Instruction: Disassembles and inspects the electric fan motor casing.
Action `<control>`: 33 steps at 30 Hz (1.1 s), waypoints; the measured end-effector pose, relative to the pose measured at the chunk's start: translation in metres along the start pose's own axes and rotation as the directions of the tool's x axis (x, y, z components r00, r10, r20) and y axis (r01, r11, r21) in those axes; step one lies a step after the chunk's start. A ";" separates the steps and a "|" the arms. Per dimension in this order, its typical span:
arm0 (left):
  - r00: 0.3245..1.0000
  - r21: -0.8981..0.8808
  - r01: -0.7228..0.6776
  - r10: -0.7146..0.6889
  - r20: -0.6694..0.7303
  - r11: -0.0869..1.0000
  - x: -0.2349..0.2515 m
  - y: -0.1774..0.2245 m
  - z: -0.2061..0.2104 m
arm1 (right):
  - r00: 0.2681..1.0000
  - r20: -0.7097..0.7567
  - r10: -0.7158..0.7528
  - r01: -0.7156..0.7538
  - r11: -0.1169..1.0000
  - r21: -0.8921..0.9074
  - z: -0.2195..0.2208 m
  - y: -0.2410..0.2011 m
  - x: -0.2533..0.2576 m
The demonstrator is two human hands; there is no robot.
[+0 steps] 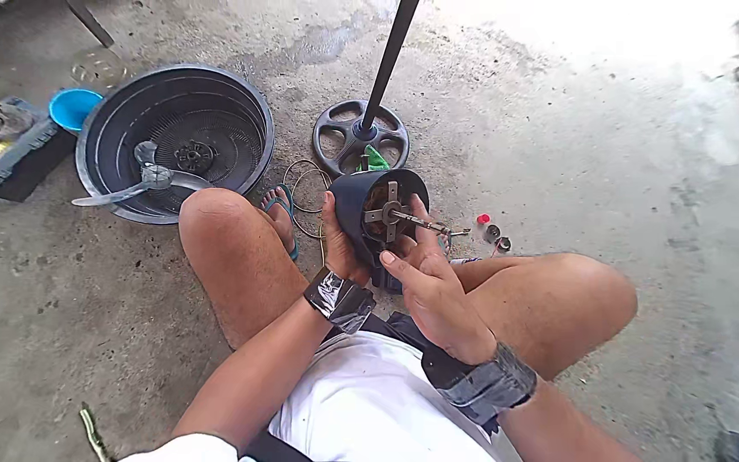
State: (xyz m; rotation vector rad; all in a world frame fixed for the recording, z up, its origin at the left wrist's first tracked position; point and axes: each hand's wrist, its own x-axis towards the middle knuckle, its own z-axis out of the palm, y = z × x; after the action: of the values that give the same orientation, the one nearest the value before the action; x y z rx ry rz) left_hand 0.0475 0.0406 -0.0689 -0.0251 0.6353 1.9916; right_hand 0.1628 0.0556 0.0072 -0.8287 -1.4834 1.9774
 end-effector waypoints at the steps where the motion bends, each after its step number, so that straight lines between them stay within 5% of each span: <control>1: 1.000 -0.009 -0.010 0.010 0.006 1.000 0.003 -0.004 -0.002 | 1.000 -0.008 -0.024 0.024 0.999 -0.027 -0.001 0.005 -0.003; 7: 0.998 0.053 0.040 -0.042 0.042 0.998 -0.002 0.015 -0.016 | 0.967 0.190 -0.170 0.223 0.925 -0.308 -0.031 -0.015 -0.074; 11: 0.957 0.056 0.241 -0.247 0.153 0.969 -0.029 0.014 -0.034 | 0.981 0.120 -0.150 0.179 0.942 -0.285 -0.077 -0.036 -0.086; 15: 0.896 0.143 0.411 -0.428 0.116 0.900 -0.052 0.029 -0.023 | 0.955 0.089 -0.282 0.279 0.758 -0.590 -0.106 -0.059 -0.065; 17: 0.844 0.169 0.468 -0.495 0.204 0.867 -0.048 0.034 -0.032 | 0.963 0.139 -0.230 0.263 0.701 -0.663 -0.114 -0.065 -0.047; 20: 0.822 0.322 0.518 -0.565 0.068 0.792 -0.049 0.047 -0.012 | 0.966 0.258 -0.021 0.208 0.658 -0.723 -0.117 -0.061 -0.019; 27: 0.715 0.421 0.567 -0.677 0.176 0.708 -0.059 0.040 -0.037 | 0.845 0.383 0.374 0.104 0.588 -0.802 -0.123 -0.033 0.006; 30: 0.674 0.495 0.579 -0.722 0.156 0.648 -0.052 0.040 -0.037 | 0.710 0.507 0.488 0.058 0.678 -0.733 -0.128 -0.032 0.009; 33: 0.640 0.648 0.583 -0.768 0.005 0.490 -0.044 0.039 -0.027 | 0.725 0.484 0.490 -0.012 0.711 -0.703 -0.131 -0.026 -0.002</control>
State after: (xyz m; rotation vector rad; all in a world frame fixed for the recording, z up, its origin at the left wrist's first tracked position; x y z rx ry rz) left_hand 0.0303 -0.0219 -0.0634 0.3551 0.8631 0.9048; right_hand 0.2624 0.1447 0.0049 -0.6638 -2.7439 2.0555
